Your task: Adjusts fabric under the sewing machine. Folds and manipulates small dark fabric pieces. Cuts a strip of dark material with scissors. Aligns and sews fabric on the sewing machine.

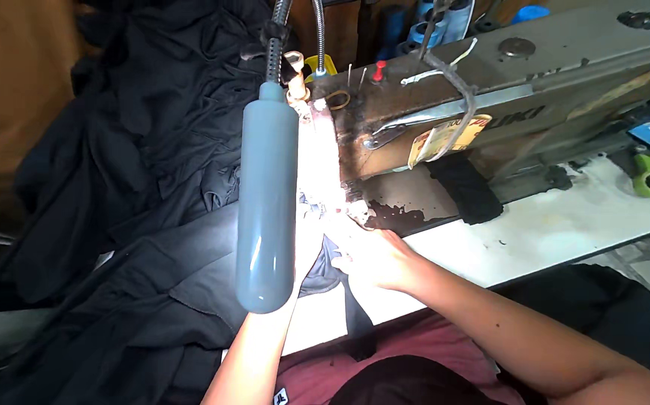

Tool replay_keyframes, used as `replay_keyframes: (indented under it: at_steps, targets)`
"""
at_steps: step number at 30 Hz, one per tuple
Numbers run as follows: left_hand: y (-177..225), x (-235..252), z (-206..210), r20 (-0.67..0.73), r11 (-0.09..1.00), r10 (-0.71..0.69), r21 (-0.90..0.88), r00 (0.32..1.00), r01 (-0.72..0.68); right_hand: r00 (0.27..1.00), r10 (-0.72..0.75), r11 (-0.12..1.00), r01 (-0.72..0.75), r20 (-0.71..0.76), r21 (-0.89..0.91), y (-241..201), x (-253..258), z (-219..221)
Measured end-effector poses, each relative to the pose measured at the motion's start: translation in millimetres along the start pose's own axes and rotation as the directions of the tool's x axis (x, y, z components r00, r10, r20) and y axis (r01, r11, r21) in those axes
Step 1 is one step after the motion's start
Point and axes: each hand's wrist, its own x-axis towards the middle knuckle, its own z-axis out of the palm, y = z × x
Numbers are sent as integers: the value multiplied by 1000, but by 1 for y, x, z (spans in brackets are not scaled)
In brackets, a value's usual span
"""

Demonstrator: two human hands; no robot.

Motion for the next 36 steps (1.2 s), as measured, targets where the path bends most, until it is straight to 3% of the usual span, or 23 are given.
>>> replay_keyframes:
  at_steps: [5,7,8,10,11,13,16,19,28,30,33,36]
  targets:
    - [2,1,2,-56,998,58,-31,997,-60,1000,-14,999,14,-10,29,2,-2,1]
    - [3,-2,3,-43,996,80,-22,996,-81,986,-57,994,71,-160,85,16,-16,8]
    - [4,-4,1,-17,997,73,-21,997,-73,934,-80,985,128,-348,116,30,-27,15]
    - [5,-7,0,17,998,63,-9,998,-63,687,-63,977,191,-724,96,66,-53,22]
    - [5,-8,1,24,998,60,0,998,-60,552,-22,990,127,-834,58,89,-66,19]
    - [4,-9,4,15,998,66,17,998,-66,347,62,996,-88,-936,33,141,-88,6]
    - [3,-9,4,7,997,71,25,997,-71,248,170,954,-282,-954,97,209,-95,-1]
    - [1,-9,5,-26,995,97,24,995,-96,229,166,945,-316,-959,88,235,-86,16]
    - [-7,-8,9,-42,989,135,64,990,-133,208,152,965,-245,-966,99,235,-85,18]
    - [-6,-9,7,-20,991,125,47,992,-124,255,208,946,-298,-944,128,230,-88,16]
    - [-6,-10,6,13,991,128,29,992,-128,427,331,904,-399,-841,154,227,-91,13]
    - [-5,-11,4,30,992,120,25,992,-120,382,308,911,-384,-871,154,226,-96,15]
